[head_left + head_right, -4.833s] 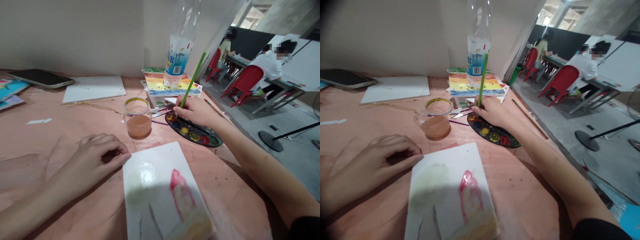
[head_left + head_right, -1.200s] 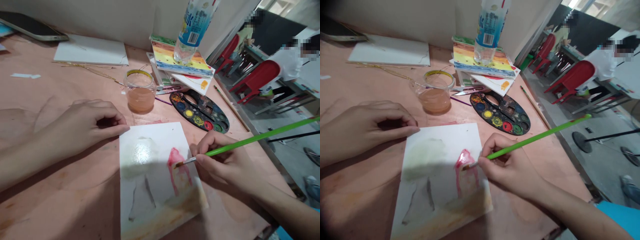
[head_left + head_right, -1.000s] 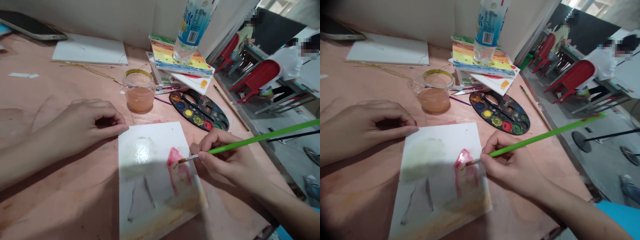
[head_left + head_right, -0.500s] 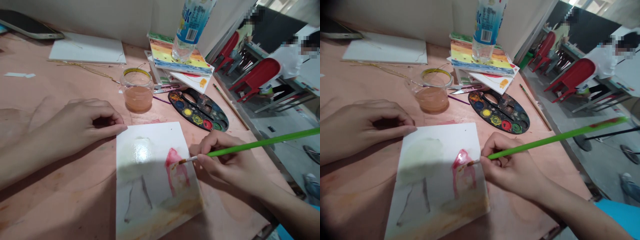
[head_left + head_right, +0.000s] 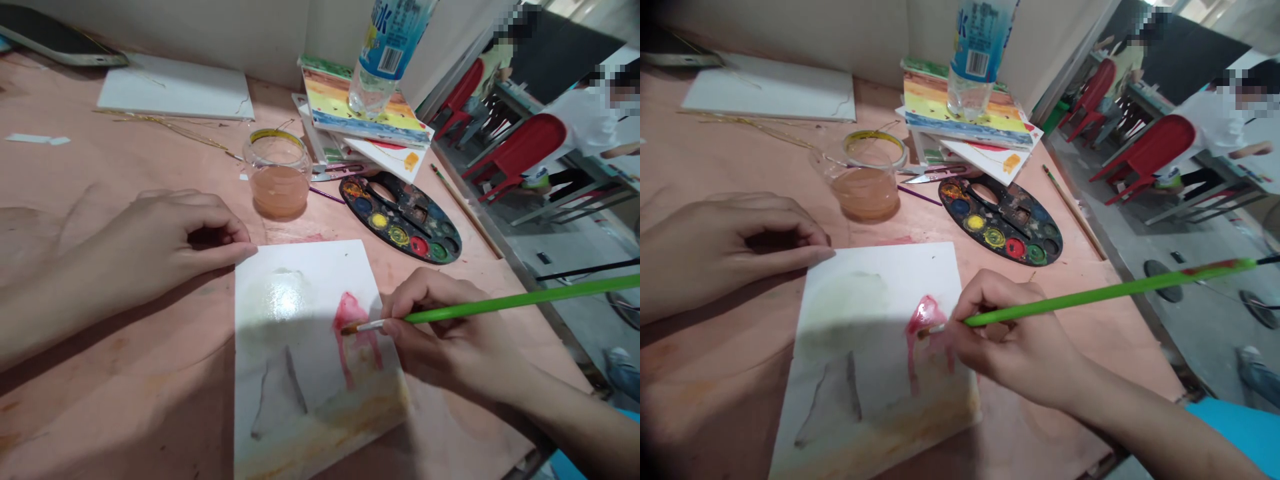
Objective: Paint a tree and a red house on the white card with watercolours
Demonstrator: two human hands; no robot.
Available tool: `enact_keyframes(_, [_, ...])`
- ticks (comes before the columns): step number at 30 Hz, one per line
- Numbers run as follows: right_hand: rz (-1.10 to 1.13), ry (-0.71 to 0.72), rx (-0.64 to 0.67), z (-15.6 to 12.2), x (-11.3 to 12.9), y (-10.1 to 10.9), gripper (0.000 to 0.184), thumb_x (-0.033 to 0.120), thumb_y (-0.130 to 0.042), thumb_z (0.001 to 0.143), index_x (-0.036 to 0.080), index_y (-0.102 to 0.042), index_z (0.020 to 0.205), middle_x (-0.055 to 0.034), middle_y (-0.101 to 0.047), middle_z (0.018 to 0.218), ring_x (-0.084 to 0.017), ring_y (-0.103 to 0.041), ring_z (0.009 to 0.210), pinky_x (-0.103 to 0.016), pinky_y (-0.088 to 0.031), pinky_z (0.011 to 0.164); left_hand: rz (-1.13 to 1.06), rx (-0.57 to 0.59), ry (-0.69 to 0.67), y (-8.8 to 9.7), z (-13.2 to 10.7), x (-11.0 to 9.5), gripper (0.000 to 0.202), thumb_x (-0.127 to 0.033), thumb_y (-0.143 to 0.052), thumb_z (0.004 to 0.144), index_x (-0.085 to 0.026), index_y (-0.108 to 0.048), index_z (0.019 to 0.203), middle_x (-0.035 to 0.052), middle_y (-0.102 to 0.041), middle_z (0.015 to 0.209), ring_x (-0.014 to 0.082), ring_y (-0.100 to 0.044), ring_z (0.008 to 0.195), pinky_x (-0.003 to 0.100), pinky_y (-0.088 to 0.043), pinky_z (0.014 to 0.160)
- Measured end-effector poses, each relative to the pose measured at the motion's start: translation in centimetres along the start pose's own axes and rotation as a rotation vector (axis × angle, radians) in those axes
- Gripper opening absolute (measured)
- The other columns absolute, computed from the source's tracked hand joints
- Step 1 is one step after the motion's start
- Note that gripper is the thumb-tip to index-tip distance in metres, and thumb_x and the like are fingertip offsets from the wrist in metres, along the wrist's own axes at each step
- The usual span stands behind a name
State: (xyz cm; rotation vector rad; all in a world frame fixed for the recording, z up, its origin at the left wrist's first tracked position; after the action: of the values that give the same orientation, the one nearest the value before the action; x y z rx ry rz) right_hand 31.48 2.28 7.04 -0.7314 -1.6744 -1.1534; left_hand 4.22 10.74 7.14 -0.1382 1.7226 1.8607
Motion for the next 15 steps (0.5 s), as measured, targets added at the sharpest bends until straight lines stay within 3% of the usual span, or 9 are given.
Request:
enact_keyframes(5, [-0.020,0.038,-0.038,-0.09,0.91,0.39,0.021,0.014,-0.075,0.091,0.024,-0.061,0.079,0.0052,-0.058,0.066,-0.010,-0.047,0.053,-0.023,-0.033,0.046,-0.007,-0.014,0.017,0.12,0.00,0.03,0.054,-0.076,-0.050,0.082,-0.028,-0.073,0.074,0.0009,-0.076,0.081,0.0229,-0.066,0.076,0.037,-0.045,0.072])
enact_keyframes(10, [0.002,0.009,-0.003,-0.22,0.50,0.17,0.020,0.013,-0.074,0.089,0.025,-0.059,0.081,0.0040,-0.058,0.067,-0.012,-0.052,0.055,-0.025,-0.037,0.047,-0.012,0.012,0.027,0.02,0.16,-0.38,0.047,-0.071,-0.054,0.080,-0.028,-0.073,0.073,0.0019,-0.077,0.080,0.0238,-0.067,0.074,0.037,-0.045,0.070])
enact_keyframes(15, [-0.086,0.062,-0.052,-0.18,1.17,0.77,0.020,0.017,-0.070,0.094,0.025,-0.059,0.079,0.0034,-0.060,0.067,-0.012,-0.050,0.053,-0.025,-0.035,0.046,-0.015,0.000,0.025,0.12,0.15,-0.35,0.046,-0.070,-0.055,0.079,-0.029,-0.073,0.072,0.0021,-0.077,0.081,0.0250,-0.067,0.075,0.039,-0.046,0.072])
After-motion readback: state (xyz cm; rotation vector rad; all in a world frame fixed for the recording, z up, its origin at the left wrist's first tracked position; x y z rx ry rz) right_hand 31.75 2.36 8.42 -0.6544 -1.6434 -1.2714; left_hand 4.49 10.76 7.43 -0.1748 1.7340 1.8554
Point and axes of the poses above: each hand's wrist, its own z-axis towards the middle knuckle, its own y-axis out of the back of the hand, x = y × z, the point moved 10 cm from there along z, towards the middle knuckle
